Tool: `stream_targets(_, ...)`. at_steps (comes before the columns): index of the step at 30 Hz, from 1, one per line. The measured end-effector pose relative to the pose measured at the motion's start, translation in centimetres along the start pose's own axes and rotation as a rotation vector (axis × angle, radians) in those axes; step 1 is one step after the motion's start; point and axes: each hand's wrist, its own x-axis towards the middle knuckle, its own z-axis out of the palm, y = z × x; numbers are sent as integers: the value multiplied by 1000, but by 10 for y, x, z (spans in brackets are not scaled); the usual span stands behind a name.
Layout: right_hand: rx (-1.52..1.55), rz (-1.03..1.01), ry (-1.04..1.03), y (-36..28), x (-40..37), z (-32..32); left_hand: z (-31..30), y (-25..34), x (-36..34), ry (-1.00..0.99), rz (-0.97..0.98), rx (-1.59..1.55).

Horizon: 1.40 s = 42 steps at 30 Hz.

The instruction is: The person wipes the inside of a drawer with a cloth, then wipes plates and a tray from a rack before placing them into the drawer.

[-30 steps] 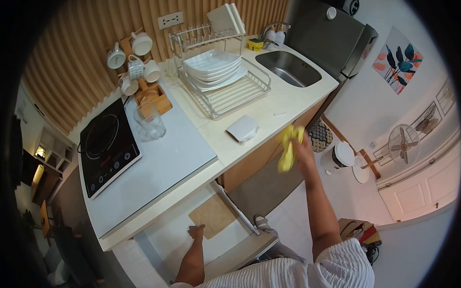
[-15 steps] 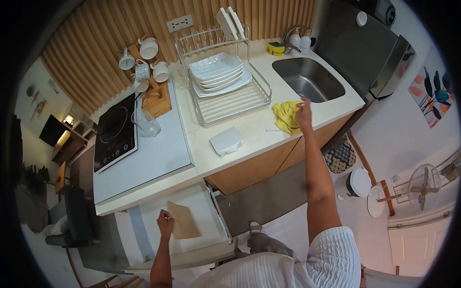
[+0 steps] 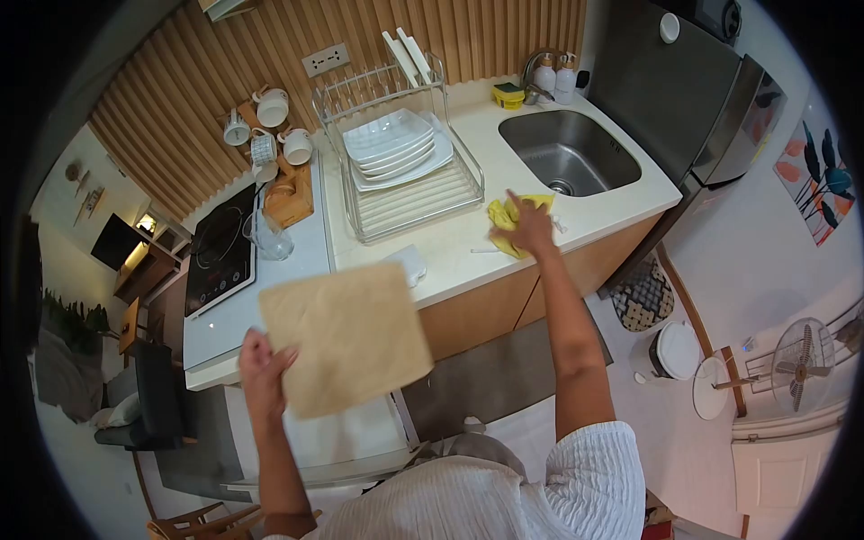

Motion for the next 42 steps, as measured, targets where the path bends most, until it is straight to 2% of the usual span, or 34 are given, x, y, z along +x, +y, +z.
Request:
stream_targets(1, -214, -9, -99, -22, -6, -8, 20, -17, 13, -31, 12, -83)
stream_targets(3, 97, -11, -11, 15, 25, 33, 59, -57, 41, -68, 35, -161)
stream_targets(5, 319, -90, 386, 56, 47, 61, 97, -109, 66, -42, 62, -334)
stream_targets(6, 490, 113, 390, 33, 39, 17, 114, -138, 81, -29, 104, -283)
stream_targets(7, 661, 131, 565, 31, 38, 3, 127, -162, 92, -14, 139, -231)
stream_targets(8, 968, 172, 575, 42, 41, -1, 133, -175, 96, -34, 182, 53)
stream_targets(9, 1505, 222, 500, 35, 33, -20, 139, -183, 97, -60, 223, 338)
stream_targets(10, 1664, 234, 452, 30, 21, -40, 143, -189, 94, -56, 212, 332)
stream_targets(12, 1909, 255, 339, 19, -4, -68, 144, -196, 85, -34, 482, 783)
stream_targets(14, 2110, 307, 194, 8, -33, -79, 136, -178, 65, -67, 492, 660)
stream_targets(15, 2222, 360, 120, -4, -51, -81, 127, -164, 50, -52, 474, 707)
stream_targets(17, 2270, 411, -174, -41, -82, -75, 89, -151, 16, 21, 414, 773)
stream_targets(18, 2266, 419, -251, -63, -96, -60, 68, -150, -4, 16, 425, 753)
stream_targets(20, 1965, 550, -377, -105, -133, -23, 23, -154, -44, 37, 431, 733)
stream_targets(22, 1721, 570, -650, -170, -171, 11, -37, -162, -87, 67, 312, 781)
stream_targets(23, 1635, 524, -762, -203, -190, 36, -66, -167, -109, 107, 248, 845)
stream_targets(24, 1583, 394, -897, -241, -207, 51, -96, -172, -131, 143, 182, 905)
stream_targets(25, 1422, 357, -1062, -260, -218, 85, -126, -179, -150, 194, 99, 963)
stream_targets(26, 1260, 397, -1118, -295, -230, 105, -154, -182, -168, 230, 31, 1071)
stream_targets(27, 1289, 403, -1126, -326, -246, 127, -184, -185, -182, 249, -6, 1138)
stream_targets(29, 1237, 300, -1219, -380, -267, 175, -228, -180, -206, 341, 39, 1172)
stream_targets(30, 1174, 235, -1259, -406, -278, 201, -247, -177, -217, 276, -17, 1152)
stream_targets(31, 1076, 47, -1257, -430, -289, 237, -265, -184, -222, 216, -68, 1132)
stream_targets(32, 978, -130, -1247, -453, -304, 270, -275, -197, -224, 344, 215, 1166)
stream_targets(34, 742, -258, -1241, -511, -343, 294, -279, -205, -229, 353, 198, 1105)
stream_targets(35, 729, -363, -1229, -526, -370, 335, -281, -205, -229, 353, 204, 1054)
stream_targets(36, 907, -820, -871, -529, -402, 385, -283, -209, -228, 374, 190, 1043)
stream_targets(37, 885, -987, -860, -541, -424, 403, -285, -212, -227, 392, 225, 1002)
stream_targets(38, 715, -1139, -849, -555, -443, 393, -286, -215, -228, 404, 255, 962)
stream_targets(39, 696, -1255, -1101, -552, -460, 423, -288, -219, -228, 416, 240, 955)
stream_targets(41, 452, -1874, -701, -550, -463, 440, -289, -224, -230, 402, 257, 962)
stream_targets(42, 440, -1797, -748, -557, -459, 455, -291, -226, -231, 404, 242, 956)
